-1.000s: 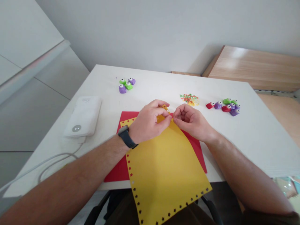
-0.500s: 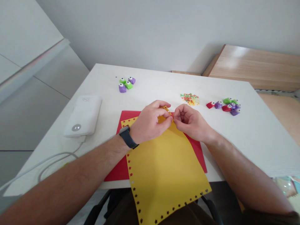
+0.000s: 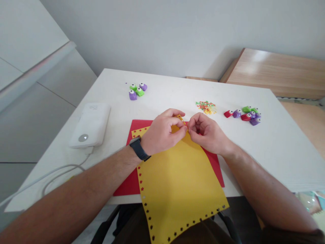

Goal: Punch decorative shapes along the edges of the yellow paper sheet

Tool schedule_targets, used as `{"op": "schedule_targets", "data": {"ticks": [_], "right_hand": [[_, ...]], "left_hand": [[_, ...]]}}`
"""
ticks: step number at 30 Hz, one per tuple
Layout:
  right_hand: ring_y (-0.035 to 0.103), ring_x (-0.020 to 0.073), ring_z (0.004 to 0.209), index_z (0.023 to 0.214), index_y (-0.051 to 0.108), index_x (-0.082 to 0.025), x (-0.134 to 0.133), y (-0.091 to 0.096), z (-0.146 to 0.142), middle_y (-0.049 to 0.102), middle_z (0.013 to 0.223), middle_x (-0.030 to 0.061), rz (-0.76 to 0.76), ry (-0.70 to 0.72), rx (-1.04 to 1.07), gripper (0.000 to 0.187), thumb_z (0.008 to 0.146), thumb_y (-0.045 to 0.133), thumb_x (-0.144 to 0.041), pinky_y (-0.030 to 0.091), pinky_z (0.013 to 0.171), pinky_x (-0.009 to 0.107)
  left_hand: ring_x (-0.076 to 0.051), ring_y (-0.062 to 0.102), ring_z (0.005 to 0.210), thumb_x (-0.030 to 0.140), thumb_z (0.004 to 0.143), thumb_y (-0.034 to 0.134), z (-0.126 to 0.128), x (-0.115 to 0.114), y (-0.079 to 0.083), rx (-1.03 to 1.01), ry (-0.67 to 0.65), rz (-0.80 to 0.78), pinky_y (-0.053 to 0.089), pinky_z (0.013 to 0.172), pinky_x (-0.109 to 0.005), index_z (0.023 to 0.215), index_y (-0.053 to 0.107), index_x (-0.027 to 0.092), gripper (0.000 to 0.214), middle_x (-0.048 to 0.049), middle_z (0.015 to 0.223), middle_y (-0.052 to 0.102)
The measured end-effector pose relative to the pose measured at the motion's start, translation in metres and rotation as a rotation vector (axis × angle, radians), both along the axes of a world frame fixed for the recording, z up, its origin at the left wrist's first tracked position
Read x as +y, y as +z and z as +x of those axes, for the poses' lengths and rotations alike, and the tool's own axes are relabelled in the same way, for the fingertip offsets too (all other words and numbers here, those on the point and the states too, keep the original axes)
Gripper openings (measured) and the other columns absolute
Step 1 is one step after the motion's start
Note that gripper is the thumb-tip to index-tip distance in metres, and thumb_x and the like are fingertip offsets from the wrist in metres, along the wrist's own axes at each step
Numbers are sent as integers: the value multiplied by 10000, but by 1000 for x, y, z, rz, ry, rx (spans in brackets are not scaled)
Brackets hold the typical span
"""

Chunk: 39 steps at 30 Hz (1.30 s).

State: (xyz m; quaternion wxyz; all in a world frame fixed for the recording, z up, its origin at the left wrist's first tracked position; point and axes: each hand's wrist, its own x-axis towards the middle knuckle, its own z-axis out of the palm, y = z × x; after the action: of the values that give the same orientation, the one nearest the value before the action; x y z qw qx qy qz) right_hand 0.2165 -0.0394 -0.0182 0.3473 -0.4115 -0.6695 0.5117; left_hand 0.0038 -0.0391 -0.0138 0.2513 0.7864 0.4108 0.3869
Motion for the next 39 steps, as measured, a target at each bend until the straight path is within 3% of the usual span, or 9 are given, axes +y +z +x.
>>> {"op": "schedule_targets", "data": {"ticks": [16,39], "right_hand": [[503,114,666,993,571,-236,-1,0,1,563,830,-36,51,10,-12,146,924,681,-170,394,580,278],[492,121,679,984,591,-234,0,1,-2,577,835,-30,-18,-10,95,155,942,739,-253,373,605,291]], "left_hand": [[-200,719,1099,173,912,692,0,1,0,-19,12,-9,549,1053,-371,801,749,190,126,-86,1233,723],[-204,712,1118,195,924,678,1,1,0,-2,28,-23,548,1055,-379,791,737,203,145,-81,1223,729]]}}
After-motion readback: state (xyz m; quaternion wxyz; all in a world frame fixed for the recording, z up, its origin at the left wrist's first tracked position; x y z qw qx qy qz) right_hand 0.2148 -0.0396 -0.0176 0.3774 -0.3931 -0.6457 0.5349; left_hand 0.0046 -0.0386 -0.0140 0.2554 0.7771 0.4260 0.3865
